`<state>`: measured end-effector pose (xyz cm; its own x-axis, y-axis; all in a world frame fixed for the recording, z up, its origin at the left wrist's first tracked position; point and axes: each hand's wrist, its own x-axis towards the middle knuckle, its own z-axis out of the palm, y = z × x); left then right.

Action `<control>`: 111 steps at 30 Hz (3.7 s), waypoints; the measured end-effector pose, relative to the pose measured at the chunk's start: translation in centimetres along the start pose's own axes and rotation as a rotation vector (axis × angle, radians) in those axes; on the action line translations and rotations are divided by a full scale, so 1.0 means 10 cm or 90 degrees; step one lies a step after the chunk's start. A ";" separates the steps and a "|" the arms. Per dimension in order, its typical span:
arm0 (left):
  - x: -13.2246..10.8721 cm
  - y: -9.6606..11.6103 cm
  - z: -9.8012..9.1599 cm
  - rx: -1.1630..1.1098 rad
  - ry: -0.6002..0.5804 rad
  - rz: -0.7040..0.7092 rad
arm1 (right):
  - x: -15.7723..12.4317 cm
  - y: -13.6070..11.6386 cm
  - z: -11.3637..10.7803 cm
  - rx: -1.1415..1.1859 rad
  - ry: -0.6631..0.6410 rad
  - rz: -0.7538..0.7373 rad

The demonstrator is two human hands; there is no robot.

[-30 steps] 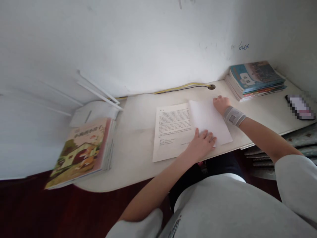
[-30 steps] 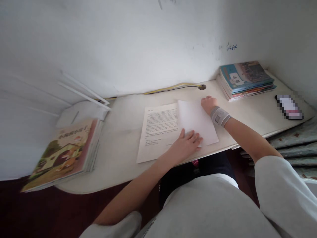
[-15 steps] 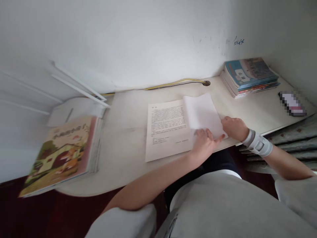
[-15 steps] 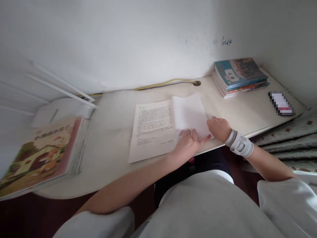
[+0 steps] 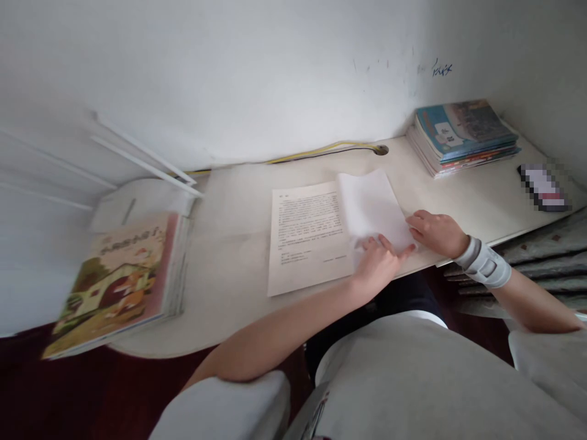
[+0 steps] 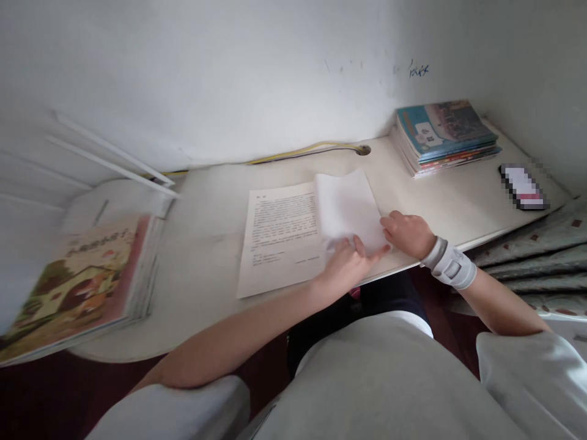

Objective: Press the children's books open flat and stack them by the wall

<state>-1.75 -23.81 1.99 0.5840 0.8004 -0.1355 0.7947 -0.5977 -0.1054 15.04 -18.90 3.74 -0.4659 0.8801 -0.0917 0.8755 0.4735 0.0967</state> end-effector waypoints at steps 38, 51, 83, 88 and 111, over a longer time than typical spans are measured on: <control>0.11 -0.09 0.29 0.035 0.313 0.213 | -0.05 0.27 0.75 0.323 0.310 0.007; -0.74 -0.90 0.50 -0.296 0.435 -0.341 | -0.12 0.11 0.52 0.178 0.294 -0.017; -1.14 -1.17 0.72 -0.373 0.266 -0.498 | 0.72 -0.92 0.22 0.049 0.080 0.040; -1.13 -1.16 0.57 -0.858 0.359 -0.522 | 0.70 -0.96 0.31 0.029 0.125 0.041; -0.75 -1.43 0.49 -1.055 0.273 -0.469 | 0.72 -0.93 0.23 0.031 0.088 0.039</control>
<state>-18.30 -21.46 -0.28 -0.1223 0.9578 -0.2601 0.0523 0.2680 0.9620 3.89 -17.08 -0.12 -0.4224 0.9050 0.0507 0.9061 0.4201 0.0498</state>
